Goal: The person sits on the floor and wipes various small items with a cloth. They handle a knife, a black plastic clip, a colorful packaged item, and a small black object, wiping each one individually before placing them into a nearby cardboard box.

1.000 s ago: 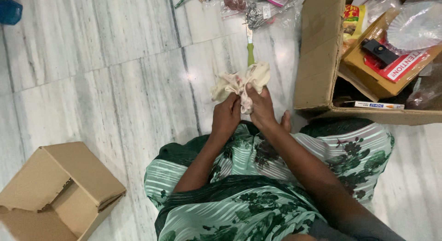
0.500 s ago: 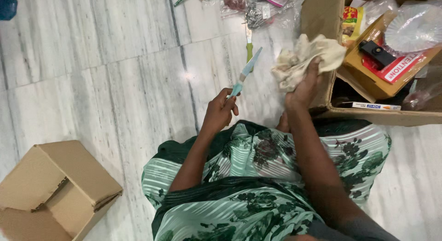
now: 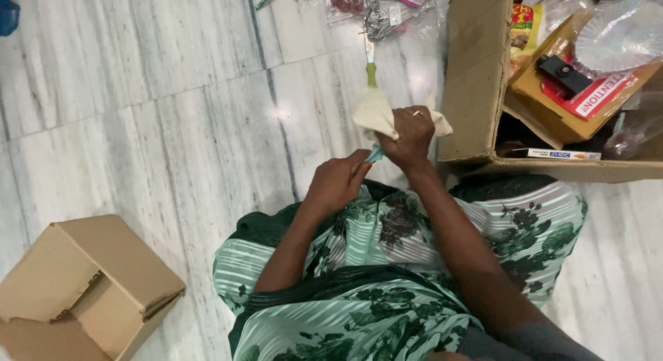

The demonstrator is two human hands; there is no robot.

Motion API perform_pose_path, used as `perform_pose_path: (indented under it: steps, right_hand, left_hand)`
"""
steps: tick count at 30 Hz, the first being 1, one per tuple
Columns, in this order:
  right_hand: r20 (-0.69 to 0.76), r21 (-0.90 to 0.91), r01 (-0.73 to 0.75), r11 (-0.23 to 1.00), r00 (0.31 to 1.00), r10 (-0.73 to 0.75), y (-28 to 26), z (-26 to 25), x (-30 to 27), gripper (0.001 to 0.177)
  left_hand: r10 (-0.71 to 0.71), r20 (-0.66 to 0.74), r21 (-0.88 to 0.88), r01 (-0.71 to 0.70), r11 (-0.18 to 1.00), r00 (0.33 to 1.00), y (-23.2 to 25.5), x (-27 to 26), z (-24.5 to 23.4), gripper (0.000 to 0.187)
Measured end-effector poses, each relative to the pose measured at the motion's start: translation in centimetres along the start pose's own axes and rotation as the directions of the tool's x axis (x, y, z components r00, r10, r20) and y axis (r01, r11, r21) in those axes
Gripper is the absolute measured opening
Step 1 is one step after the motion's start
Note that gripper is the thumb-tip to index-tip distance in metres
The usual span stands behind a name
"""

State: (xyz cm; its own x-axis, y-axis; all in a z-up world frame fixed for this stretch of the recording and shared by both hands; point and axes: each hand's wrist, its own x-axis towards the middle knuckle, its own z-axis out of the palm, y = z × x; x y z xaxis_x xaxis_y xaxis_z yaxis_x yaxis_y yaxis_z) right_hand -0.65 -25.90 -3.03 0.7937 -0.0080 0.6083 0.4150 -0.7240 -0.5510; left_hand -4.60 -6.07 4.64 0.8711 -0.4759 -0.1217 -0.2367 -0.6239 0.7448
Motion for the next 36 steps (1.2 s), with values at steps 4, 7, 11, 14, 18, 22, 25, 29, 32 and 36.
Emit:
perform_pose_path:
  steps: [4,7,11,14,18,22,25,29,32,36]
  right_hand:
    - [-0.135,0.311,-0.497,0.810,0.821,0.555,6.5,1.2,-1.0,0.035]
    - [0.190,0.943,-0.328,-0.051,0.407,0.894,11.1,0.9,-0.5,0.052]
    - [0.552,0.834,-0.342,-0.434,0.548,0.629,5.4,4.0,-1.8,0.063]
    - [0.797,0.593,-0.626,-0.506,0.546,0.259,-0.8,5.3,-4.2,0.056]
    - [0.795,0.577,-0.813,-0.075,0.538,0.281,-1.8,5.4,-3.9,0.038]
    - [0.797,0.440,-0.836,0.328,0.532,0.287,-2.7,4.8,-2.9,0.042]
    - [0.815,-0.017,-0.588,0.809,0.460,0.352,-4.0,5.4,-2.8,0.053]
    - [0.826,-0.252,-0.378,0.891,0.396,0.402,-2.0,8.5,-5.4,0.060]
    - [0.719,-0.126,-0.606,0.786,0.490,0.493,0.6,11.2,-8.6,0.072]
    - [0.775,-0.112,-0.522,0.845,0.486,0.403,0.3,11.0,-8.3,0.076]
  left_hand:
    - [-0.012,-0.047,0.046,0.015,0.999,0.999,1.5,-2.2,-3.2,0.024]
    - [-0.115,-0.197,-0.162,0.084,0.983,0.974,1.4,-3.7,-4.6,0.020]
    - [-0.152,-0.302,-0.414,0.015,0.910,0.941,-1.3,-1.6,-2.2,0.022]
    - [-0.120,-0.365,-0.267,0.020,0.964,0.923,-3.3,0.9,1.9,0.021]
    - [-0.342,-0.170,-0.419,0.246,0.874,0.924,-6.1,1.7,4.0,0.020]
    - [-0.320,-0.446,-0.262,0.219,0.940,0.836,-8.4,2.6,4.1,0.022]
    - [-0.283,-0.554,-0.219,0.191,0.957,0.783,-9.3,3.1,1.8,0.023]
    - [-0.364,-0.341,-0.391,0.221,0.893,0.867,-5.6,2.8,1.4,0.031]
    - [-0.217,-0.248,-0.490,0.071,0.869,0.944,0.1,3.3,3.2,0.042]
    - [0.470,0.042,-0.887,-0.184,0.424,0.882,6.8,6.8,6.4,0.108]
